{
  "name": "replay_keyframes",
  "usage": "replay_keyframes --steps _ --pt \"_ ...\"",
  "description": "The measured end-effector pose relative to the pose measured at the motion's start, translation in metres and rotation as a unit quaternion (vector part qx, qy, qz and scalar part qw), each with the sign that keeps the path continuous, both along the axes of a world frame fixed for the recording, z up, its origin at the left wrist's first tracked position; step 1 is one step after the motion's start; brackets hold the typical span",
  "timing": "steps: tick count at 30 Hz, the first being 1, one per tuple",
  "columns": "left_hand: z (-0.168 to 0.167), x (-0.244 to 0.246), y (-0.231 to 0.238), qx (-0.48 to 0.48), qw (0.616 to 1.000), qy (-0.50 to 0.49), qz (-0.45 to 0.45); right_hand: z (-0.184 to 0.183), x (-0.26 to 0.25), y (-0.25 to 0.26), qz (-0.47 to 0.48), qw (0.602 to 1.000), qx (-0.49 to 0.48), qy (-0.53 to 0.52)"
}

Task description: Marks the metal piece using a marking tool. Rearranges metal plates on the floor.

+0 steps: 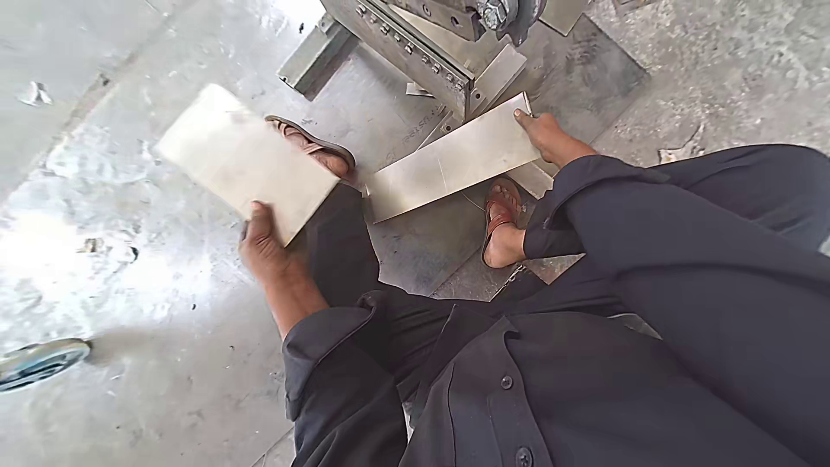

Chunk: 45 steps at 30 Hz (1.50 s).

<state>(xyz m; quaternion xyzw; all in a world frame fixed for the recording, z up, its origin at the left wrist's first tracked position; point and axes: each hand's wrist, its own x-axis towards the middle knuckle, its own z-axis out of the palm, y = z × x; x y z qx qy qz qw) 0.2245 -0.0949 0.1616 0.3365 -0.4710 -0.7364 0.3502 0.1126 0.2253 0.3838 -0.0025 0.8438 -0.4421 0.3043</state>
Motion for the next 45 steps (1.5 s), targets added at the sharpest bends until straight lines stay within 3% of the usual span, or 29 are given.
replay_keyframes --steps 4,8,11,14,18,22,26,29,32,36,41,45 --pt "0.0 0.042 -0.024 0.091 0.99 0.086 0.064 -0.009 0.0 -0.003 -0.035 0.999 -0.004 -0.01" --pt "-0.019 0.053 -0.032 0.191 0.962 0.178 0.084 0.002 0.006 -0.013 -0.019 1.0 0.005 -0.001" --pt "-0.033 0.051 -0.033 0.245 0.949 0.1 0.171 0.003 0.01 -0.014 -0.035 0.999 0.006 0.007" --pt "-0.034 0.05 -0.035 0.259 0.943 0.067 0.199 0.0 0.011 -0.013 -0.045 0.999 0.006 0.013" --pt "-0.024 0.043 -0.026 0.231 0.961 0.036 0.148 -0.005 0.011 -0.006 -0.033 0.999 -0.005 0.031" --pt "-0.019 0.038 -0.013 0.126 0.992 -0.025 0.017 -0.008 0.015 -0.001 -0.069 0.997 -0.015 0.017" --pt "-0.024 0.02 0.003 -0.024 0.974 -0.204 -0.096 -0.051 0.009 0.012 -0.097 0.995 0.02 0.021" --pt "-0.025 0.004 0.034 0.006 0.957 -0.232 -0.175 -0.071 0.002 0.016 -0.067 0.994 0.08 0.02" --pt "-0.028 -0.026 0.095 0.159 0.941 -0.216 -0.208 -0.072 -0.002 0.011 -0.04 0.994 0.097 0.021" --pt "-0.067 -0.071 0.185 0.311 0.904 -0.183 -0.228 -0.076 -0.005 0.011 -0.058 0.996 0.07 0.01" --pt "-0.12 -0.12 0.277 0.41 0.882 -0.127 -0.193 -0.102 -0.021 0.027 -0.136 0.991 -0.006 -0.018" --pt "-0.132 -0.134 0.303 0.423 0.86 -0.148 -0.244 -0.103 -0.036 0.026 -0.173 0.981 -0.044 -0.07"
